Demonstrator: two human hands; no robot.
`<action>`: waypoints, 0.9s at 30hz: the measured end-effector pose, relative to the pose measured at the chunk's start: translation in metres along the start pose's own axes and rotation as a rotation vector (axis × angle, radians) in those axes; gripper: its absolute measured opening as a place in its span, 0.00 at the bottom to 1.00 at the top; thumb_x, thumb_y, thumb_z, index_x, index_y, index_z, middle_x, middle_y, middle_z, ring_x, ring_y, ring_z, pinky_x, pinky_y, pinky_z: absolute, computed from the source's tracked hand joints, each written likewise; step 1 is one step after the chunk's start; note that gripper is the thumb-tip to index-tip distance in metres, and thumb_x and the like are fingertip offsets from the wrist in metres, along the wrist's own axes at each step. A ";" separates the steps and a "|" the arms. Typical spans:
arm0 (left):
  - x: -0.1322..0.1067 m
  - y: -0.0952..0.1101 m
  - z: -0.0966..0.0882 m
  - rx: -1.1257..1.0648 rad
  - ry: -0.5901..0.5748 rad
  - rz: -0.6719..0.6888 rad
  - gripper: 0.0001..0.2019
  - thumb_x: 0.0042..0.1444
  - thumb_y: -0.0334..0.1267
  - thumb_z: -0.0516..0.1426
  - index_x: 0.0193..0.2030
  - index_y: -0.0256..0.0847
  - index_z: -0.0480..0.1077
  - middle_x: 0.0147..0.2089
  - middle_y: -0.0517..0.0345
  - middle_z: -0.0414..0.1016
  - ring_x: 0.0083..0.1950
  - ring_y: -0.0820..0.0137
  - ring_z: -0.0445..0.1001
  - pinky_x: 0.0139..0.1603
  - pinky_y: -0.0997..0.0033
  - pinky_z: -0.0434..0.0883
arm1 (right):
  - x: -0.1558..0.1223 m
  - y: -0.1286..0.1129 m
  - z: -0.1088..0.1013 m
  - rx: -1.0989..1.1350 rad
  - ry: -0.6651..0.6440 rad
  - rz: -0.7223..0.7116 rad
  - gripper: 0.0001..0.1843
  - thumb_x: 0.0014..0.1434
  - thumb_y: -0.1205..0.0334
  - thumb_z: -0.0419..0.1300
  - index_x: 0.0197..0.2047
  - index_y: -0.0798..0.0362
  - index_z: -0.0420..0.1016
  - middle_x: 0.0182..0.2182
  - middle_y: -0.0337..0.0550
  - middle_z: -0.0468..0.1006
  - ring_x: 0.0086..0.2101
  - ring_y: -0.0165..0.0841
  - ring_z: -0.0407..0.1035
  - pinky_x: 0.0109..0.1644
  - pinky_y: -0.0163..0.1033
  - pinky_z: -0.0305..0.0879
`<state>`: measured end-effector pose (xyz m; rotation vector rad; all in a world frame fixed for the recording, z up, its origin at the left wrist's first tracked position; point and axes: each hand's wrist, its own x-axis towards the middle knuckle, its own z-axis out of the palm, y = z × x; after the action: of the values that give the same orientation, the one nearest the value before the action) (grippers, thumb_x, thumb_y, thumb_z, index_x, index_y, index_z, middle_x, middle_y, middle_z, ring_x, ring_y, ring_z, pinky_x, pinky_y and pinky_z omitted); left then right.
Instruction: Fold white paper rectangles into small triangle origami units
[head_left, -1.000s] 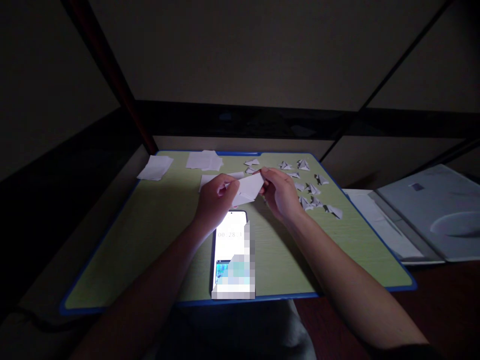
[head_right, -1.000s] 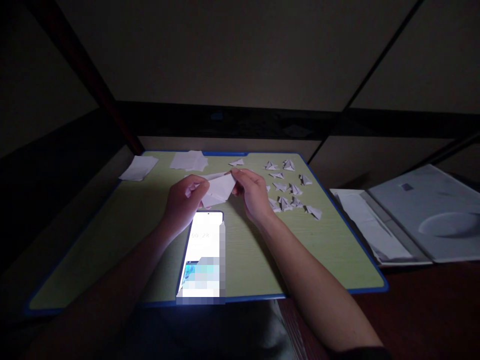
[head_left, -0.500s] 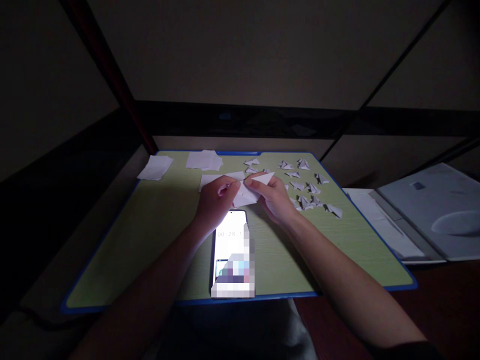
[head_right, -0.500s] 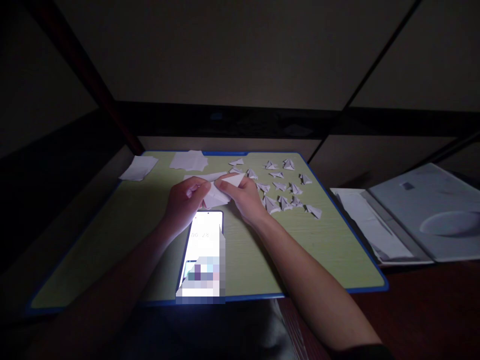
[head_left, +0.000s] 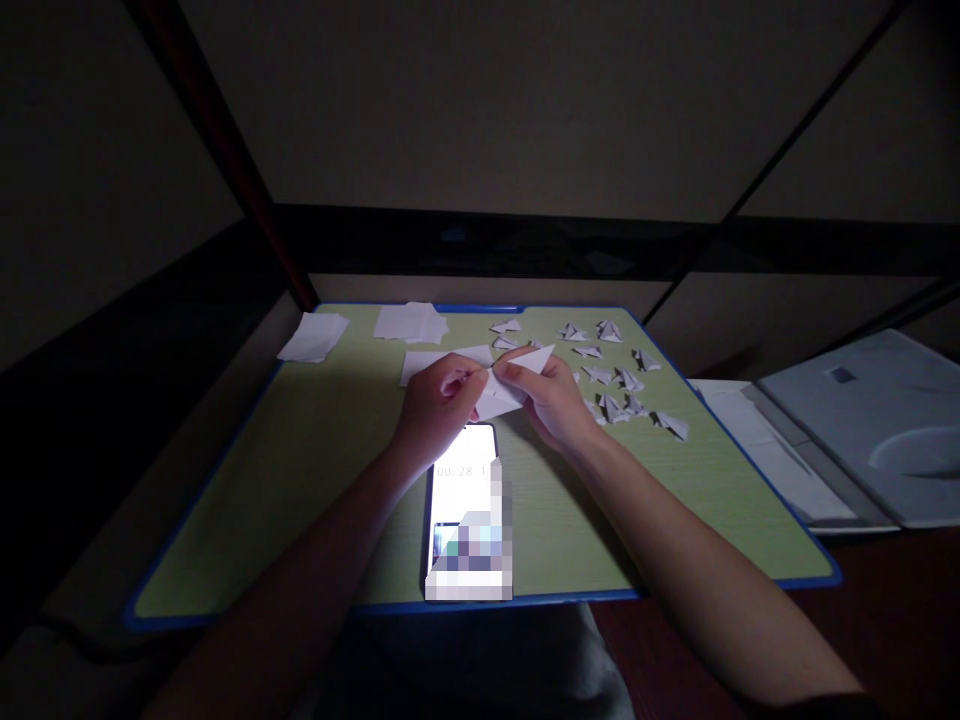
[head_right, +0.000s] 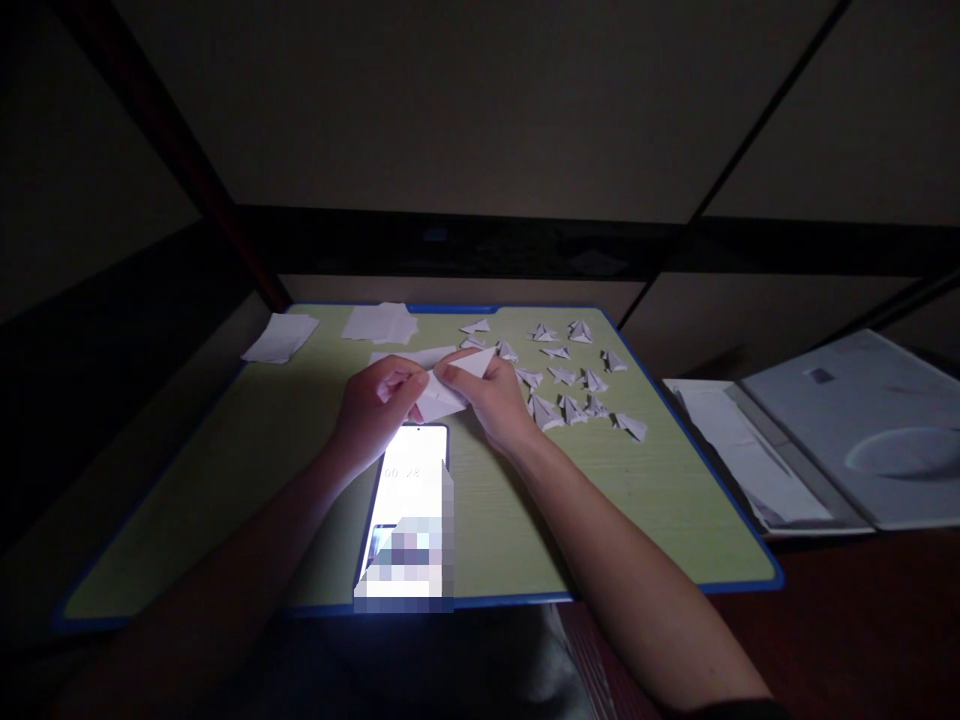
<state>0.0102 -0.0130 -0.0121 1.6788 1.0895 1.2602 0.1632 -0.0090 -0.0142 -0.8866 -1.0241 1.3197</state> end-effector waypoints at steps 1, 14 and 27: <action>0.000 0.000 0.000 0.002 0.004 -0.003 0.05 0.56 0.37 0.58 0.30 0.41 0.69 0.23 0.61 0.74 0.20 0.75 0.72 0.19 0.78 0.67 | 0.000 0.000 0.000 0.000 -0.003 0.005 0.10 0.42 0.59 0.73 0.26 0.53 0.77 0.22 0.35 0.73 0.24 0.28 0.64 0.29 0.36 0.55; 0.000 0.002 0.000 -0.004 -0.004 -0.018 0.04 0.54 0.37 0.58 0.31 0.40 0.70 0.26 0.59 0.75 0.22 0.73 0.73 0.19 0.77 0.68 | 0.003 0.003 -0.003 0.008 0.018 -0.001 0.11 0.42 0.59 0.73 0.26 0.53 0.77 0.22 0.35 0.74 0.24 0.28 0.65 0.29 0.36 0.57; 0.001 0.001 -0.001 0.139 0.085 0.052 0.05 0.54 0.37 0.57 0.29 0.40 0.71 0.26 0.59 0.76 0.26 0.73 0.72 0.24 0.76 0.65 | 0.002 0.003 -0.002 -0.046 0.007 -0.023 0.09 0.44 0.57 0.72 0.26 0.51 0.78 0.22 0.36 0.74 0.24 0.28 0.62 0.27 0.36 0.55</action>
<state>0.0091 -0.0119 -0.0108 1.7801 1.2152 1.3259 0.1637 -0.0064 -0.0175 -0.9109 -1.0602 1.2771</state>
